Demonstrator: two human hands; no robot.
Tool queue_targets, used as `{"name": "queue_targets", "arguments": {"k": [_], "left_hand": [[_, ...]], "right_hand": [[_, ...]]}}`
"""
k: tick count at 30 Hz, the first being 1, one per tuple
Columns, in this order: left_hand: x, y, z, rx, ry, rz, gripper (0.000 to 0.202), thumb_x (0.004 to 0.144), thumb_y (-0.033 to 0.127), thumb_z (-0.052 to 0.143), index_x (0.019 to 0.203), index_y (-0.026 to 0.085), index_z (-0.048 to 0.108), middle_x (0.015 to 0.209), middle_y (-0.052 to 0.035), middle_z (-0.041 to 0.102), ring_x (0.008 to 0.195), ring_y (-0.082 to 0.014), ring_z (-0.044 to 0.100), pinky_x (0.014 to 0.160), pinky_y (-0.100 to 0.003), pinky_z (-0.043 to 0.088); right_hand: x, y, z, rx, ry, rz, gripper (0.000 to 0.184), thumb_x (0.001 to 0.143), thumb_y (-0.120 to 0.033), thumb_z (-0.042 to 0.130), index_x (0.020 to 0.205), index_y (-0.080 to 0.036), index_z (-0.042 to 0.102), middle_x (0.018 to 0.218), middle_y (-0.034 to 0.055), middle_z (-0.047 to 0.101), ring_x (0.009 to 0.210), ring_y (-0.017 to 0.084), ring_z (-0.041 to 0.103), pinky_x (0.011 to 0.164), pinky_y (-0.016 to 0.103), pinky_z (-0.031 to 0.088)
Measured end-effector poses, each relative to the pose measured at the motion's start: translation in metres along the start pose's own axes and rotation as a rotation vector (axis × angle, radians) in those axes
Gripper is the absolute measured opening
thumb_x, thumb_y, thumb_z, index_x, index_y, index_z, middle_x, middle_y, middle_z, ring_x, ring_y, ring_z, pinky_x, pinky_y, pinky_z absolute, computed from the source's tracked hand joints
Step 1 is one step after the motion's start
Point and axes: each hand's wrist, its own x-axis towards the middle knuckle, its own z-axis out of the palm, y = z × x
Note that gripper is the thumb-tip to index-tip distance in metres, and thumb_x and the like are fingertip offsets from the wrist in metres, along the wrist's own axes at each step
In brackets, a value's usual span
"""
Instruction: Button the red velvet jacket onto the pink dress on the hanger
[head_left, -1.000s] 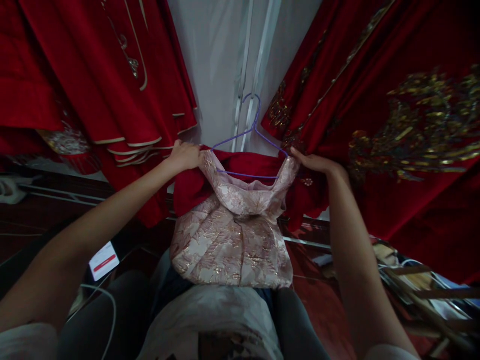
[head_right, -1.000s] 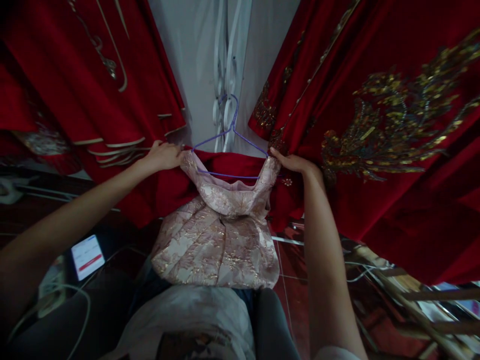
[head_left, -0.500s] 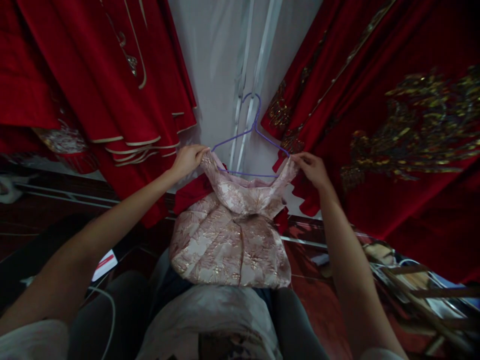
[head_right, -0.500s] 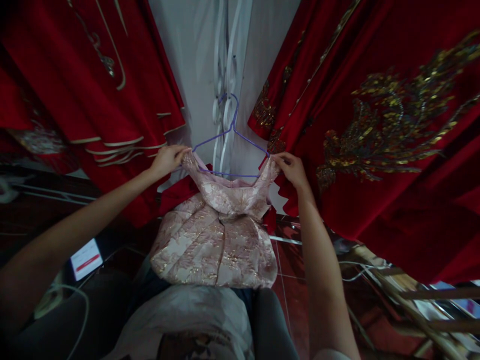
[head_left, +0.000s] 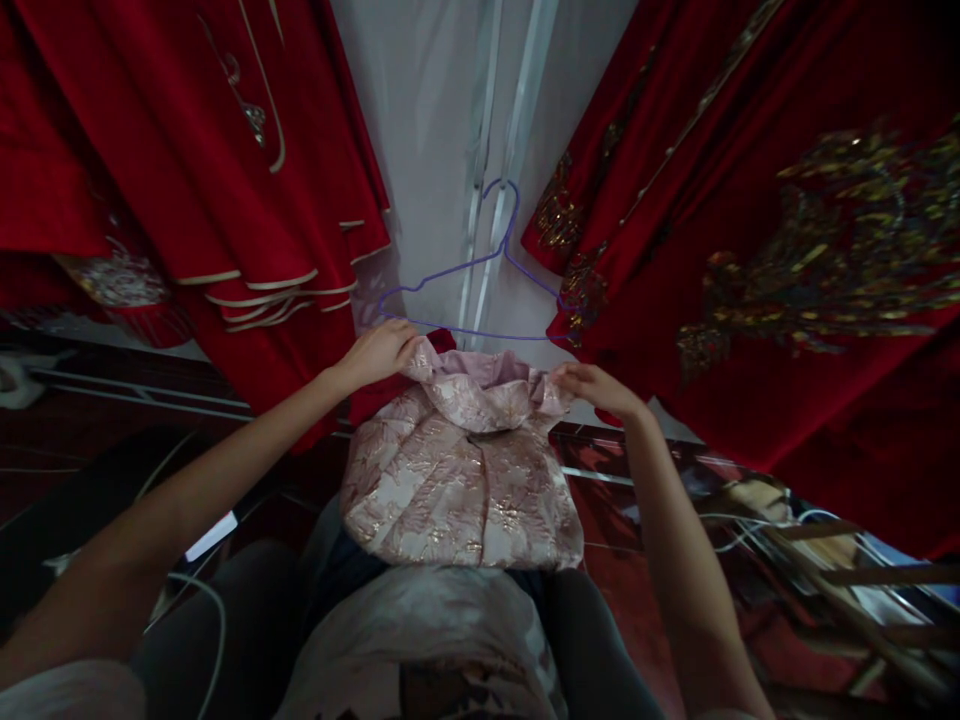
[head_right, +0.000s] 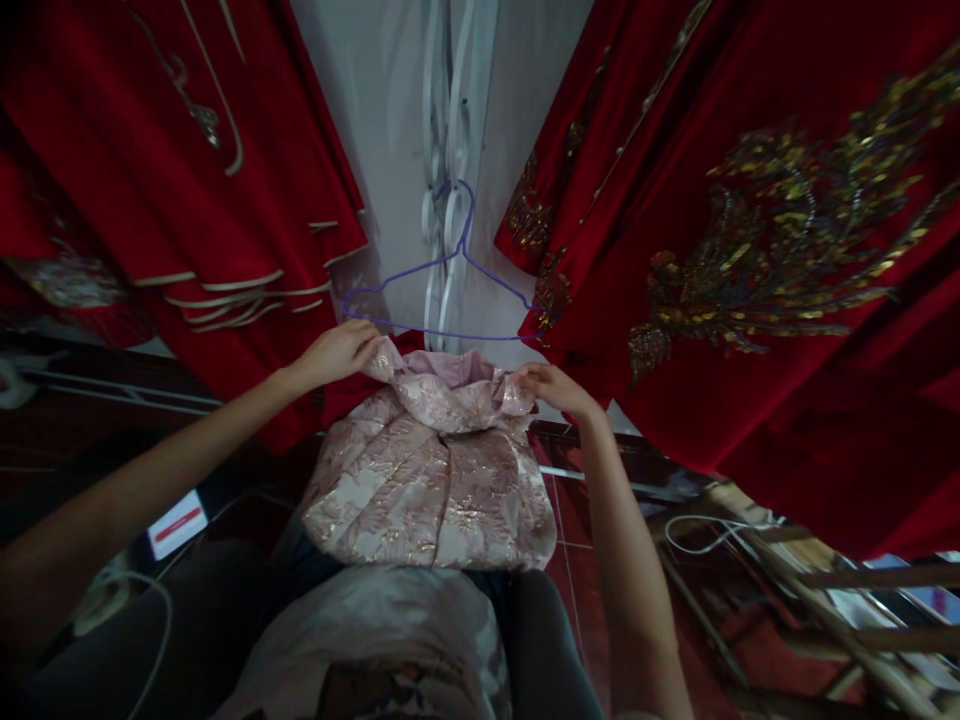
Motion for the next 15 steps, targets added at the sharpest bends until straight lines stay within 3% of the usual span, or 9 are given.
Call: {"name": "queue_targets", "arguments": {"k": [4, 7, 9, 12, 15], "left_hand": [[0.029, 0.036, 0.011, -0.124, 0.113, 0.315, 0.032, 0.094, 0.028, 0.037, 0.091, 0.016, 0.066, 0.128, -0.011, 0.055, 0.122, -0.0223, 0.047, 0.107, -0.043, 0.037], [0.045, 0.055, 0.032, -0.126, 0.085, 0.392, 0.029, 0.092, 0.026, 0.04, 0.087, 0.017, 0.067, 0.138, -0.0084, 0.049, 0.132, -0.0245, 0.038, 0.115, -0.054, 0.02], [0.049, 0.063, 0.046, -0.12, 0.051, 0.398, 0.026, 0.09, 0.026, 0.043, 0.085, 0.018, 0.068, 0.141, -0.0082, 0.047, 0.133, -0.0253, 0.037, 0.116, -0.057, 0.014], [0.044, 0.071, 0.059, -0.121, 0.052, 0.346, 0.027, 0.089, 0.029, 0.046, 0.081, 0.018, 0.069, 0.141, -0.0095, 0.045, 0.131, -0.0267, 0.039, 0.114, -0.057, 0.017], [0.031, 0.073, 0.057, -0.131, 0.075, 0.306, 0.031, 0.091, 0.032, 0.044, 0.08, 0.019, 0.07, 0.138, -0.0093, 0.048, 0.128, -0.0264, 0.041, 0.111, -0.056, 0.021]], "right_hand": [[-0.011, -0.045, 0.014, -0.074, -0.105, -0.212, 0.033, 0.082, -0.053, 0.055, 0.082, -0.02, 0.063, 0.078, 0.0031, 0.062, 0.072, 0.016, 0.056, 0.068, 0.029, 0.047], [-0.021, -0.069, 0.02, -0.082, -0.139, -0.283, 0.027, 0.086, -0.048, 0.054, 0.088, -0.022, 0.061, 0.082, 0.0023, 0.06, 0.076, 0.016, 0.055, 0.07, 0.03, 0.046], [-0.026, -0.073, 0.022, -0.054, -0.117, -0.294, 0.026, 0.087, -0.047, 0.054, 0.087, -0.022, 0.06, 0.082, 0.0023, 0.06, 0.076, 0.015, 0.055, 0.071, 0.029, 0.046], [-0.026, -0.056, 0.015, 0.048, 0.053, -0.263, 0.026, 0.087, -0.047, 0.054, 0.085, -0.022, 0.057, 0.091, 0.0037, 0.064, 0.08, 0.016, 0.058, 0.073, 0.03, 0.046], [-0.017, -0.018, -0.004, 0.146, 0.4, -0.265, 0.026, 0.085, -0.049, 0.053, 0.085, -0.023, 0.055, 0.124, 0.006, 0.059, 0.102, 0.02, 0.058, 0.085, 0.035, 0.047]]}}
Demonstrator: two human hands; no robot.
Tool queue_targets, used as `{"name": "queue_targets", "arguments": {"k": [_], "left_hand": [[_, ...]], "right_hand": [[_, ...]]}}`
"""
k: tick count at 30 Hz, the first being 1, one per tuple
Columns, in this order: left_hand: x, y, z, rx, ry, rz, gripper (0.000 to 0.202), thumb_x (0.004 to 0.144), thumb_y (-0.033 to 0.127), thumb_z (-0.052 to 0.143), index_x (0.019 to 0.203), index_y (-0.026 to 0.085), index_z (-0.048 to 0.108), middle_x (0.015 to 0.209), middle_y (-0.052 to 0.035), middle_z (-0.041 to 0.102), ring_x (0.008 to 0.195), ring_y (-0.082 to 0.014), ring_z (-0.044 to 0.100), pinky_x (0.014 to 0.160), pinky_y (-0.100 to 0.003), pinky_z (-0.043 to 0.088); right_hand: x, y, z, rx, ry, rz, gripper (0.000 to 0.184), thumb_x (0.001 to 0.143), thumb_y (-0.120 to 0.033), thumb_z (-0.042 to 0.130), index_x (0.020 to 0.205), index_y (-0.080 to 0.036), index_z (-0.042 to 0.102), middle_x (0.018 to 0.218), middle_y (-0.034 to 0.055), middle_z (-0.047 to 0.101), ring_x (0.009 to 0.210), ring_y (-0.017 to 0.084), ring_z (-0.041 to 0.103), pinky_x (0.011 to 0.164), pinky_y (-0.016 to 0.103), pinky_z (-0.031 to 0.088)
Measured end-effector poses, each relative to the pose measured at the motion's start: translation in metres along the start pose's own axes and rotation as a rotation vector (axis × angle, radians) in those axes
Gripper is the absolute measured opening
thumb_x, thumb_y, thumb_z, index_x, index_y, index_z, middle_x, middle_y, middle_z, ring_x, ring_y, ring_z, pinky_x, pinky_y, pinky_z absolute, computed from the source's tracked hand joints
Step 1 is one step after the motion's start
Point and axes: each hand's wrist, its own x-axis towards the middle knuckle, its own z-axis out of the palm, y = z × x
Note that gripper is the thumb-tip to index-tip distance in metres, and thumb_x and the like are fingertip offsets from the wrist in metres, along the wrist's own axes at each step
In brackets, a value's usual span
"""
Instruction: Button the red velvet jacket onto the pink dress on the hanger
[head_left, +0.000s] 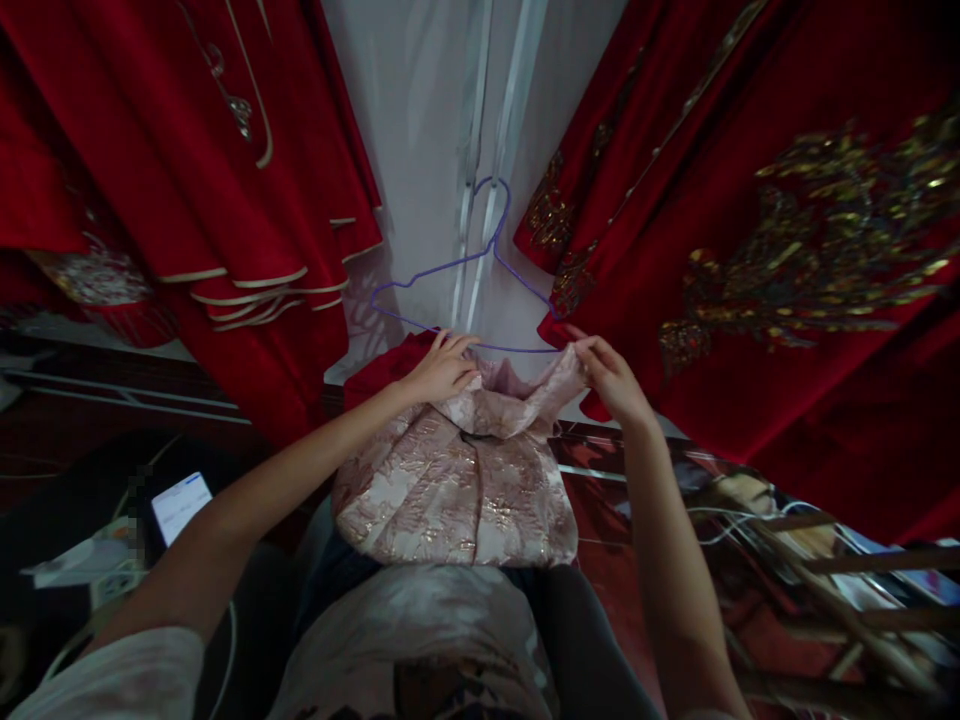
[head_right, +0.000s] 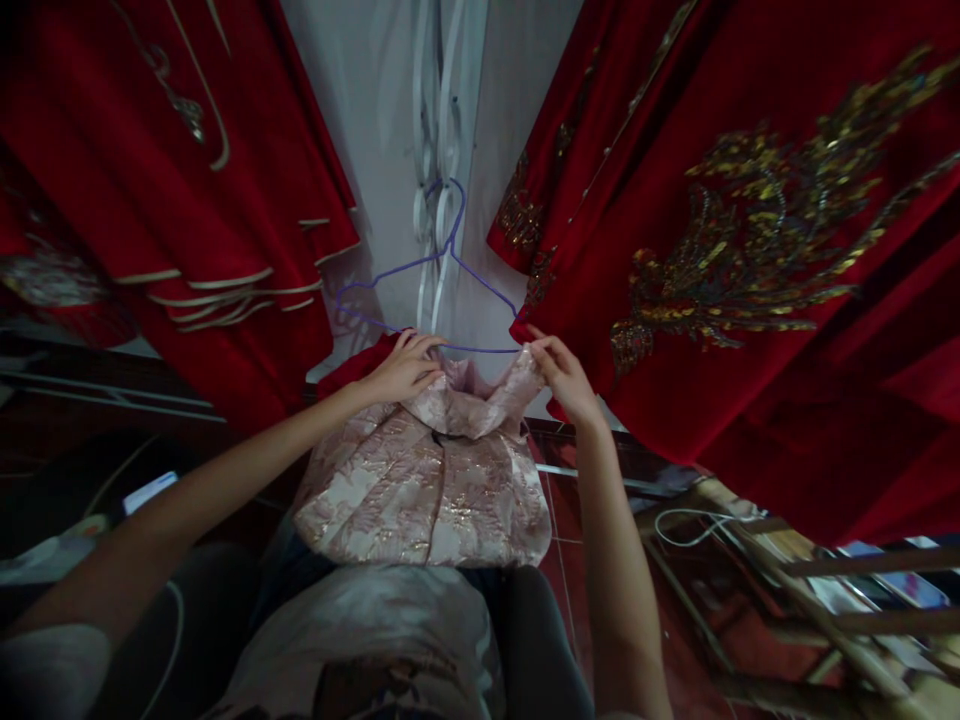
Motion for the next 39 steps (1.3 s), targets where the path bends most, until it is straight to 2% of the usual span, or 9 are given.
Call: {"name": "queue_targets", "arguments": {"k": [3, 5, 9, 18, 21, 26, 30, 35, 39], "left_hand": [[-0.011, 0.003, -0.011, -0.019, 0.01, 0.008, 0.031, 0.092, 0.033, 0.043, 0.084, 0.02, 0.07, 0.135, -0.0081, 0.049, 0.126, -0.0253, 0.043, 0.11, -0.055, 0.021], [-0.015, 0.005, -0.017, -0.036, 0.015, 0.015, 0.029, 0.092, 0.032, 0.044, 0.088, 0.021, 0.07, 0.135, -0.0076, 0.049, 0.125, -0.0249, 0.043, 0.11, -0.055, 0.021], [-0.016, 0.007, -0.02, -0.061, 0.022, 0.019, 0.027, 0.091, 0.032, 0.045, 0.085, 0.021, 0.07, 0.134, -0.0069, 0.05, 0.124, -0.0249, 0.044, 0.109, -0.055, 0.022], [-0.016, 0.008, -0.022, -0.072, 0.046, 0.026, 0.028, 0.092, 0.031, 0.044, 0.085, 0.021, 0.069, 0.131, -0.0063, 0.052, 0.121, -0.0228, 0.046, 0.108, -0.051, 0.024], [-0.017, 0.009, -0.024, -0.056, 0.038, 0.016, 0.027, 0.092, 0.03, 0.045, 0.087, 0.021, 0.07, 0.132, -0.0065, 0.052, 0.122, -0.0233, 0.045, 0.109, -0.052, 0.023], [-0.017, 0.012, -0.021, -0.024, 0.018, 0.007, 0.028, 0.092, 0.031, 0.044, 0.088, 0.022, 0.071, 0.136, -0.0071, 0.05, 0.125, -0.0251, 0.042, 0.109, -0.054, 0.022], [-0.015, 0.012, -0.02, -0.063, 0.015, -0.007, 0.027, 0.091, 0.032, 0.046, 0.088, 0.023, 0.071, 0.136, -0.0057, 0.05, 0.124, -0.0246, 0.044, 0.108, -0.053, 0.022], [-0.015, 0.013, -0.025, -0.089, 0.041, -0.02, 0.028, 0.092, 0.033, 0.045, 0.086, 0.022, 0.07, 0.132, -0.0053, 0.053, 0.121, -0.0228, 0.046, 0.108, -0.051, 0.024], [-0.018, 0.013, -0.027, -0.112, 0.048, -0.009, 0.028, 0.092, 0.032, 0.045, 0.082, 0.022, 0.069, 0.132, -0.0048, 0.054, 0.121, -0.0218, 0.047, 0.106, -0.049, 0.027]], "right_hand": [[0.011, 0.037, -0.025, -0.094, 0.453, -0.065, 0.029, 0.08, -0.05, 0.056, 0.085, -0.022, 0.057, 0.135, 0.0088, 0.053, 0.121, 0.025, 0.05, 0.101, 0.044, 0.038], [0.016, 0.051, -0.037, -0.16, 0.543, -0.075, 0.03, 0.08, -0.05, 0.056, 0.086, -0.021, 0.058, 0.135, 0.0103, 0.052, 0.127, 0.025, 0.046, 0.107, 0.048, 0.032], [0.017, 0.057, -0.045, -0.238, 0.531, -0.078, 0.029, 0.08, -0.049, 0.054, 0.086, -0.02, 0.059, 0.132, 0.0109, 0.054, 0.129, 0.025, 0.044, 0.111, 0.049, 0.027], [0.018, 0.065, -0.052, -0.312, 0.666, -0.089, 0.028, 0.078, -0.047, 0.056, 0.079, -0.019, 0.057, 0.126, 0.014, 0.058, 0.121, 0.026, 0.051, 0.107, 0.051, 0.032], [0.018, 0.066, -0.053, -0.275, 0.656, -0.085, 0.029, 0.078, -0.047, 0.056, 0.081, -0.018, 0.057, 0.126, 0.0136, 0.058, 0.12, 0.027, 0.052, 0.106, 0.051, 0.034], [0.018, 0.054, -0.047, -0.243, 0.593, -0.104, 0.027, 0.08, -0.045, 0.054, 0.084, -0.019, 0.058, 0.124, 0.0119, 0.059, 0.118, 0.025, 0.054, 0.104, 0.05, 0.037], [0.032, 0.04, -0.037, -0.315, 0.574, -0.131, 0.021, 0.08, -0.041, 0.052, 0.082, -0.02, 0.055, 0.122, 0.0115, 0.06, 0.114, 0.024, 0.056, 0.101, 0.047, 0.04], [0.045, 0.033, -0.033, -0.449, 0.62, -0.106, 0.014, 0.08, -0.033, 0.049, 0.08, -0.019, 0.053, 0.107, 0.0134, 0.064, 0.1, 0.025, 0.061, 0.093, 0.047, 0.044], [0.04, 0.042, -0.042, -0.459, 0.685, -0.113, 0.018, 0.081, -0.036, 0.049, 0.081, -0.019, 0.053, 0.089, 0.0104, 0.064, 0.088, 0.024, 0.061, 0.088, 0.048, 0.047]]}}
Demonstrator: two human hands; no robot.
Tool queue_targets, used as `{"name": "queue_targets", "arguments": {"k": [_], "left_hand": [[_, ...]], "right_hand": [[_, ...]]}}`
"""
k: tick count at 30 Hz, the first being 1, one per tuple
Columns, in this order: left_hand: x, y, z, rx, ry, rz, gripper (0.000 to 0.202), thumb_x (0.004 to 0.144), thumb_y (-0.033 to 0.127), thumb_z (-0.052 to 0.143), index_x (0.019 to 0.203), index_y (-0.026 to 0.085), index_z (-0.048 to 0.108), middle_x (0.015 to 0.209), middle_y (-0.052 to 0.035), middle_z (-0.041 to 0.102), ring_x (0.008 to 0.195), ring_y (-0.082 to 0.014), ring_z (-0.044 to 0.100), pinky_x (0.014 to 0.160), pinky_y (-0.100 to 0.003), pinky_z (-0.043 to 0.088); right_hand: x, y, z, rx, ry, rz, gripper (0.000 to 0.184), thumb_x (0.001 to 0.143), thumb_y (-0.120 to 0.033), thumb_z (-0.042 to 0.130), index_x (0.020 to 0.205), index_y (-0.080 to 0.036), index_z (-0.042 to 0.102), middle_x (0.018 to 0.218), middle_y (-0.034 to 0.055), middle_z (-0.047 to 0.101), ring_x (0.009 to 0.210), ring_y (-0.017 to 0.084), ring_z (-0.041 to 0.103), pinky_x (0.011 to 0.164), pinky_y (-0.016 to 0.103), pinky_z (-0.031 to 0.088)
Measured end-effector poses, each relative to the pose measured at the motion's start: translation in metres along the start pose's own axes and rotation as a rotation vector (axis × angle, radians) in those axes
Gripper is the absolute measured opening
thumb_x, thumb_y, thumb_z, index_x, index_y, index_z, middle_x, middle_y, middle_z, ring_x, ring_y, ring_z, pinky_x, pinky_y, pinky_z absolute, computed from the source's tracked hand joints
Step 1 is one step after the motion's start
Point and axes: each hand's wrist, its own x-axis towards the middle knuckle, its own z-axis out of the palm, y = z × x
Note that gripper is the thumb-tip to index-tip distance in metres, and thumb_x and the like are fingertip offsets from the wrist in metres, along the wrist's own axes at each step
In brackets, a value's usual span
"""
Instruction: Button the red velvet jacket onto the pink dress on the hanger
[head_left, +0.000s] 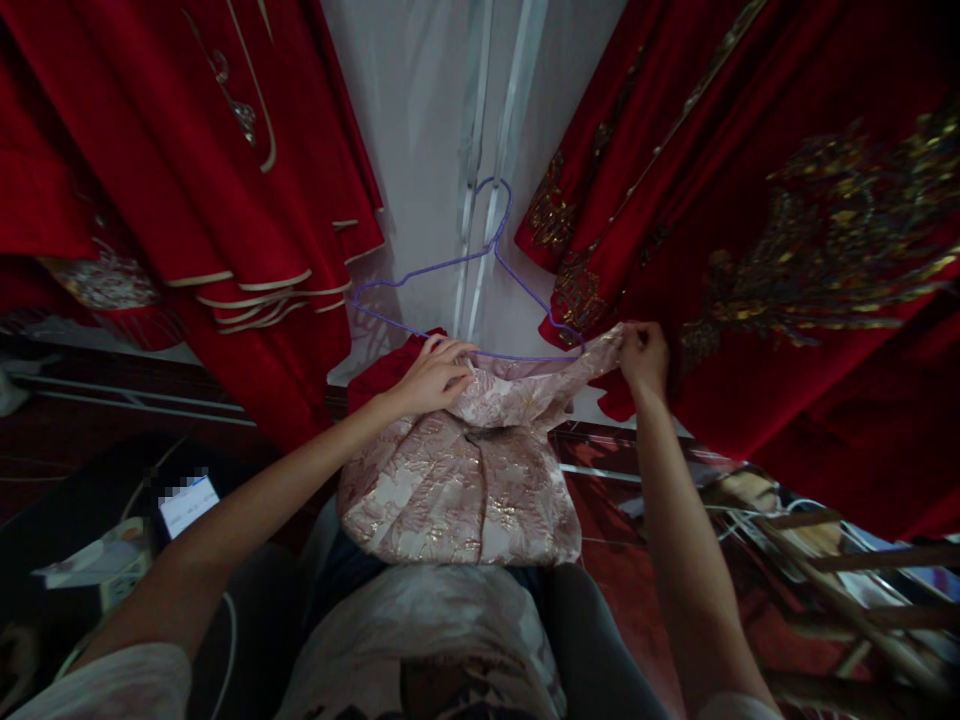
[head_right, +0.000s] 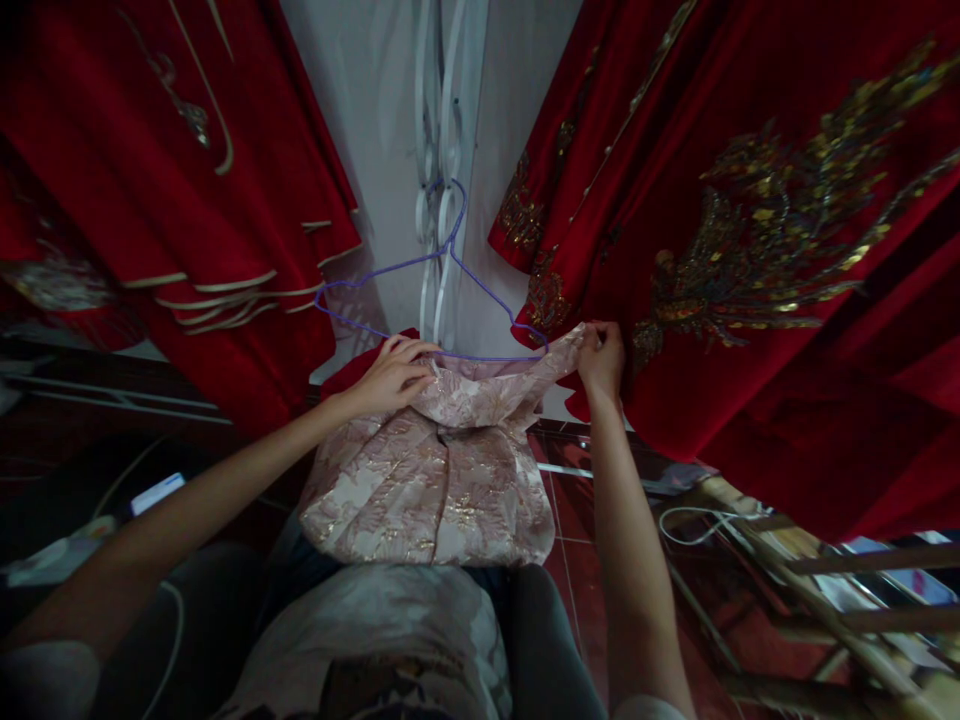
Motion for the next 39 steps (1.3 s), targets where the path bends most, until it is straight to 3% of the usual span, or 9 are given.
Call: {"name": "queue_targets", "arguments": {"k": [5, 13, 16, 19, 22, 26, 29, 32, 39], "left_hand": [[0.002, -0.001, 0.005, -0.015, -0.005, -0.012, 0.027, 0.091, 0.033, 0.046, 0.084, 0.023, 0.07, 0.133, -0.0048, 0.053, 0.121, -0.0234, 0.046, 0.107, -0.052, 0.025], [0.015, 0.004, 0.025, -0.097, 0.008, -0.042, 0.028, 0.091, 0.035, 0.046, 0.082, 0.022, 0.07, 0.132, -0.0045, 0.055, 0.12, -0.0223, 0.048, 0.105, -0.048, 0.026], [0.018, 0.007, 0.027, -0.129, 0.055, -0.075, 0.029, 0.092, 0.035, 0.045, 0.083, 0.022, 0.068, 0.128, -0.0042, 0.058, 0.117, -0.021, 0.05, 0.104, -0.046, 0.026], [0.021, 0.003, 0.017, -0.197, 0.1, -0.094, 0.03, 0.095, 0.034, 0.039, 0.092, 0.022, 0.066, 0.122, -0.0026, 0.062, 0.111, -0.0184, 0.054, 0.102, -0.043, 0.029], [0.016, -0.015, -0.005, -0.207, 0.215, -0.175, 0.032, 0.097, 0.033, 0.033, 0.099, 0.021, 0.063, 0.108, -0.0036, 0.067, 0.102, -0.0169, 0.058, 0.096, -0.037, 0.035], [-0.016, -0.061, -0.035, 0.1, 0.542, -0.488, 0.033, 0.096, 0.036, 0.036, 0.087, 0.018, 0.062, 0.097, -0.0071, 0.065, 0.098, -0.0214, 0.057, 0.092, -0.038, 0.035], [-0.049, -0.096, -0.047, 0.204, 0.492, -0.6, 0.034, 0.095, 0.037, 0.036, 0.082, 0.018, 0.061, 0.088, -0.0067, 0.064, 0.09, -0.0216, 0.059, 0.087, -0.036, 0.037], [-0.072, -0.117, -0.049, 0.239, 0.454, -0.666, 0.034, 0.094, 0.038, 0.037, 0.083, 0.018, 0.062, 0.088, -0.0074, 0.065, 0.088, -0.0224, 0.06, 0.084, -0.035, 0.039], [-0.073, -0.125, -0.044, 0.16, 0.517, -0.658, 0.039, 0.093, 0.042, 0.034, 0.087, 0.018, 0.065, 0.091, -0.0069, 0.067, 0.088, -0.0201, 0.061, 0.083, -0.031, 0.042]], "right_hand": [[0.0, -0.009, -0.004, 0.077, -0.078, -0.013, 0.028, 0.082, -0.047, 0.052, 0.081, -0.02, 0.057, 0.083, 0.0067, 0.065, 0.08, 0.022, 0.061, 0.082, 0.043, 0.049], [0.002, -0.088, 0.029, 0.079, -0.223, -0.205, 0.031, 0.086, -0.05, 0.049, 0.082, -0.021, 0.059, 0.078, 0.0035, 0.064, 0.072, 0.018, 0.059, 0.07, 0.03, 0.046], [-0.003, -0.092, 0.044, 0.071, -0.262, -0.214, 0.032, 0.088, -0.052, 0.047, 0.089, -0.023, 0.058, 0.079, 0.0027, 0.063, 0.074, 0.019, 0.059, 0.071, 0.03, 0.044], [-0.011, -0.086, 0.049, 0.058, -0.355, -0.231, 0.033, 0.09, -0.055, 0.041, 0.093, -0.025, 0.056, 0.072, -0.0003, 0.06, 0.066, 0.018, 0.057, 0.069, 0.029, 0.042], [-0.014, -0.081, 0.046, 0.077, -0.359, -0.236, 0.035, 0.091, -0.056, 0.04, 0.092, -0.025, 0.055, 0.071, -0.001, 0.059, 0.065, 0.017, 0.056, 0.066, 0.028, 0.042], [-0.005, -0.08, 0.039, 0.132, -0.326, -0.234, 0.034, 0.085, -0.056, 0.05, 0.088, -0.023, 0.057, 0.078, 0.0003, 0.061, 0.071, 0.016, 0.057, 0.066, 0.027, 0.042], [0.003, -0.079, 0.037, 0.153, -0.341, -0.243, 0.034, 0.084, -0.055, 0.054, 0.088, -0.021, 0.059, 0.075, 0.0, 0.06, 0.067, 0.015, 0.054, 0.063, 0.026, 0.041], [0.005, -0.078, 0.037, 0.142, -0.342, -0.248, 0.032, 0.083, -0.052, 0.055, 0.089, -0.021, 0.061, 0.072, -0.0008, 0.059, 0.063, 0.013, 0.051, 0.061, 0.025, 0.039], [0.004, -0.08, 0.035, 0.138, -0.329, -0.239, 0.032, 0.083, -0.052, 0.055, 0.087, -0.021, 0.061, 0.069, -0.0016, 0.056, 0.06, 0.012, 0.048, 0.059, 0.025, 0.037]]}}
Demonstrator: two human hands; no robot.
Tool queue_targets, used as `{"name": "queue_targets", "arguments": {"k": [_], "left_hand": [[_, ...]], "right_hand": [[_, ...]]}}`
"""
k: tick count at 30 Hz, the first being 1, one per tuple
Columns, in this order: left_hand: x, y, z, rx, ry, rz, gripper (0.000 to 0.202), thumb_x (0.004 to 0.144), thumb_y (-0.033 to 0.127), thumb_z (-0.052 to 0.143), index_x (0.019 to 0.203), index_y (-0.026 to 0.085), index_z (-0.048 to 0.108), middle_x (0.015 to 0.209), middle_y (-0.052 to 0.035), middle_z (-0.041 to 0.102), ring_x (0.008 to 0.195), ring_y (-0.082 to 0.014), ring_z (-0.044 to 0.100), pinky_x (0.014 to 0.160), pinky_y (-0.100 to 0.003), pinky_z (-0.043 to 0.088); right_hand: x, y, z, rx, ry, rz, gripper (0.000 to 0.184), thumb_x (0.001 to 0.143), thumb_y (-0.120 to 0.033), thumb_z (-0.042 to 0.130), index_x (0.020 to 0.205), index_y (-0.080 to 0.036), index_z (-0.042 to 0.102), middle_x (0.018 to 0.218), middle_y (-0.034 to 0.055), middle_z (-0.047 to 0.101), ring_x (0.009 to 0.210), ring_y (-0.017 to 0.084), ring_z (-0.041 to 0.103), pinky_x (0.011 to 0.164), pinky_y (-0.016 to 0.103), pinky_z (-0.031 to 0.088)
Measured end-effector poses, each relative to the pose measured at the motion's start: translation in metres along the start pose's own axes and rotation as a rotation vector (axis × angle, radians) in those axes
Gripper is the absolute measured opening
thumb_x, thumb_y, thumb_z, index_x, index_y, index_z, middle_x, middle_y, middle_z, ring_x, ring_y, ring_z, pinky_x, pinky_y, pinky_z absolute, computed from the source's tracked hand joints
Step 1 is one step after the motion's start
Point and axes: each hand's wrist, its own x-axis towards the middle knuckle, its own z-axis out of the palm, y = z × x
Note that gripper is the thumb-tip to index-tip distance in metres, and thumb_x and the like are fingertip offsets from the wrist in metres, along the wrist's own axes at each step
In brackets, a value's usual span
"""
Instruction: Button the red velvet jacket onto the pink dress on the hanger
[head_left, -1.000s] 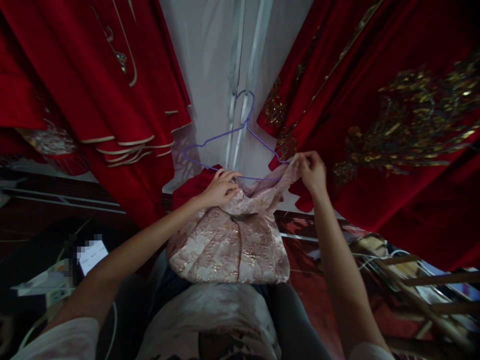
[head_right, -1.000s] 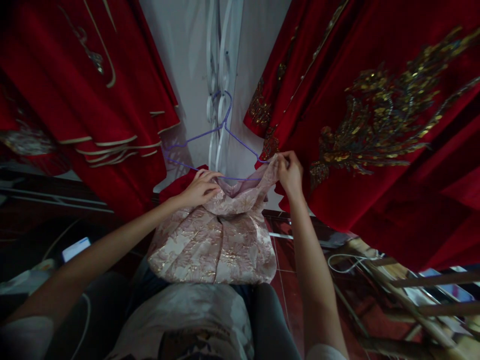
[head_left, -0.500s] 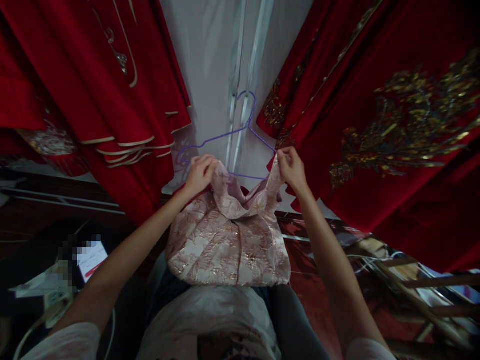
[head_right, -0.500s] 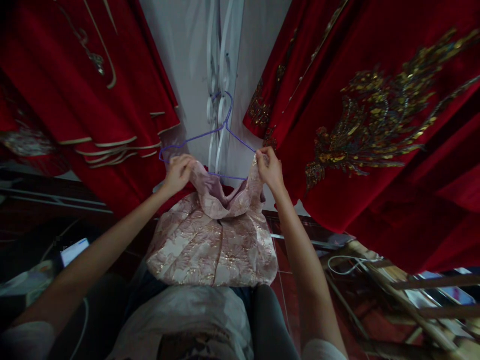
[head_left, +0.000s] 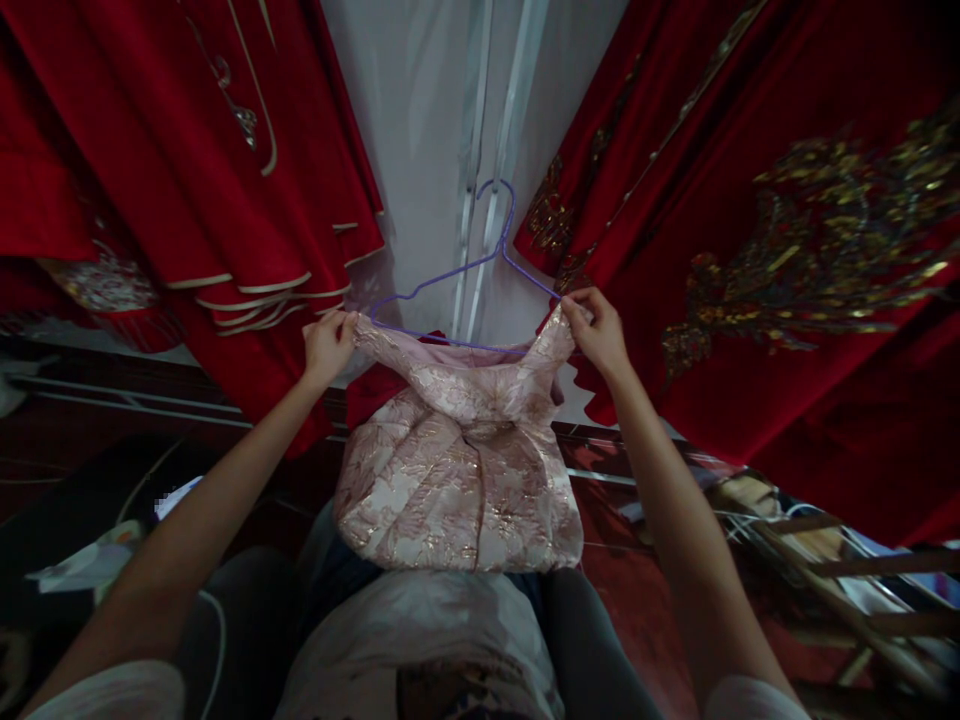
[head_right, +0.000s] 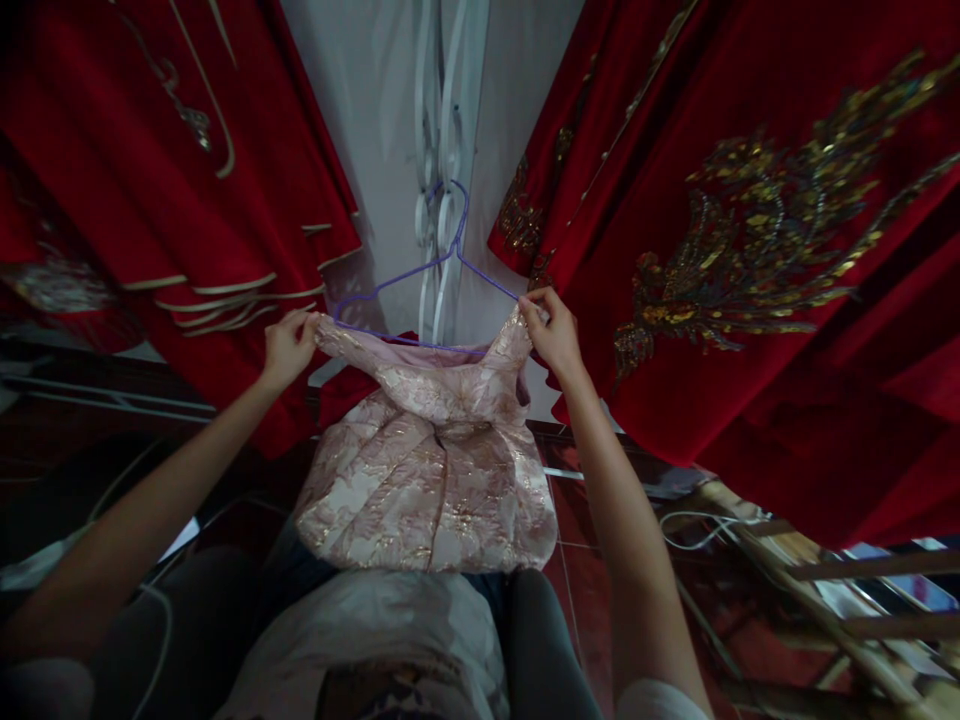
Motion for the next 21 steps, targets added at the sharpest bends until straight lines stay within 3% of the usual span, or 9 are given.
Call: {"name": "queue_targets", "arguments": {"k": [4, 8, 11, 13, 15, 18, 21], "left_hand": [[0.015, 0.014, -0.002, -0.042, -0.004, 0.047, 0.038, 0.093, 0.042, 0.036, 0.086, 0.019, 0.065, 0.089, -0.006, 0.067, 0.085, -0.0198, 0.06, 0.084, -0.033, 0.041], [0.041, 0.048, 0.008, -0.084, -0.052, 0.132, 0.034, 0.092, 0.04, 0.04, 0.083, 0.019, 0.065, 0.086, -0.0046, 0.066, 0.087, -0.0196, 0.058, 0.089, -0.035, 0.038], [0.056, 0.075, 0.019, -0.174, -0.116, 0.211, 0.041, 0.092, 0.047, 0.04, 0.079, 0.018, 0.065, 0.083, -0.0043, 0.064, 0.082, -0.0178, 0.057, 0.082, -0.031, 0.041], [0.063, 0.082, 0.022, -0.262, -0.19, 0.211, 0.048, 0.089, 0.055, 0.041, 0.075, 0.016, 0.065, 0.077, -0.0037, 0.062, 0.078, -0.0172, 0.057, 0.076, -0.029, 0.042], [0.066, 0.076, 0.023, -0.392, -0.269, 0.109, 0.054, 0.084, 0.064, 0.043, 0.072, 0.015, 0.064, 0.071, -0.0033, 0.061, 0.075, -0.0169, 0.057, 0.071, -0.027, 0.044], [0.064, 0.049, 0.028, -0.64, -0.319, -0.167, 0.062, 0.081, 0.071, 0.04, 0.079, 0.014, 0.065, 0.072, -0.0058, 0.065, 0.074, -0.0174, 0.06, 0.068, -0.027, 0.046], [0.053, 0.022, 0.045, -0.757, -0.36, -0.374, 0.057, 0.078, 0.068, 0.049, 0.084, 0.014, 0.066, 0.075, -0.008, 0.067, 0.072, -0.0178, 0.061, 0.068, -0.031, 0.049]], "right_hand": [[0.001, -0.003, -0.005, 0.008, -0.03, -0.015, 0.033, 0.083, -0.054, 0.054, 0.087, -0.021, 0.059, 0.069, -0.0012, 0.056, 0.062, 0.013, 0.048, 0.059, 0.025, 0.037], [0.003, -0.001, -0.007, 0.037, -0.089, 0.002, 0.032, 0.083, -0.054, 0.056, 0.084, -0.021, 0.057, 0.069, -0.0014, 0.055, 0.061, 0.013, 0.046, 0.058, 0.025, 0.037], [0.005, 0.001, -0.007, 0.055, -0.111, 0.012, 0.031, 0.083, -0.052, 0.055, 0.083, -0.021, 0.056, 0.07, -0.0011, 0.055, 0.062, 0.013, 0.046, 0.06, 0.026, 0.038], [0.005, 0.001, -0.007, 0.058, -0.103, 0.016, 0.03, 0.083, -0.052, 0.056, 0.082, -0.022, 0.056, 0.07, -0.001, 0.055, 0.062, 0.013, 0.047, 0.06, 0.026, 0.038], [0.005, 0.001, -0.007, 0.061, -0.095, 0.011, 0.03, 0.083, -0.052, 0.056, 0.082, -0.021, 0.056, 0.07, -0.001, 0.055, 0.062, 0.014, 0.047, 0.06, 0.027, 0.038], [0.004, 0.001, -0.005, 0.077, -0.091, 0.004, 0.032, 0.082, -0.053, 0.056, 0.08, -0.021, 0.055, 0.069, -0.0012, 0.054, 0.062, 0.013, 0.047, 0.06, 0.026, 0.038], [0.004, 0.002, -0.002, 0.1, -0.09, 0.016, 0.034, 0.082, -0.055, 0.057, 0.078, -0.021, 0.055, 0.068, -0.0016, 0.054, 0.062, 0.013, 0.046, 0.059, 0.026, 0.038]]}}
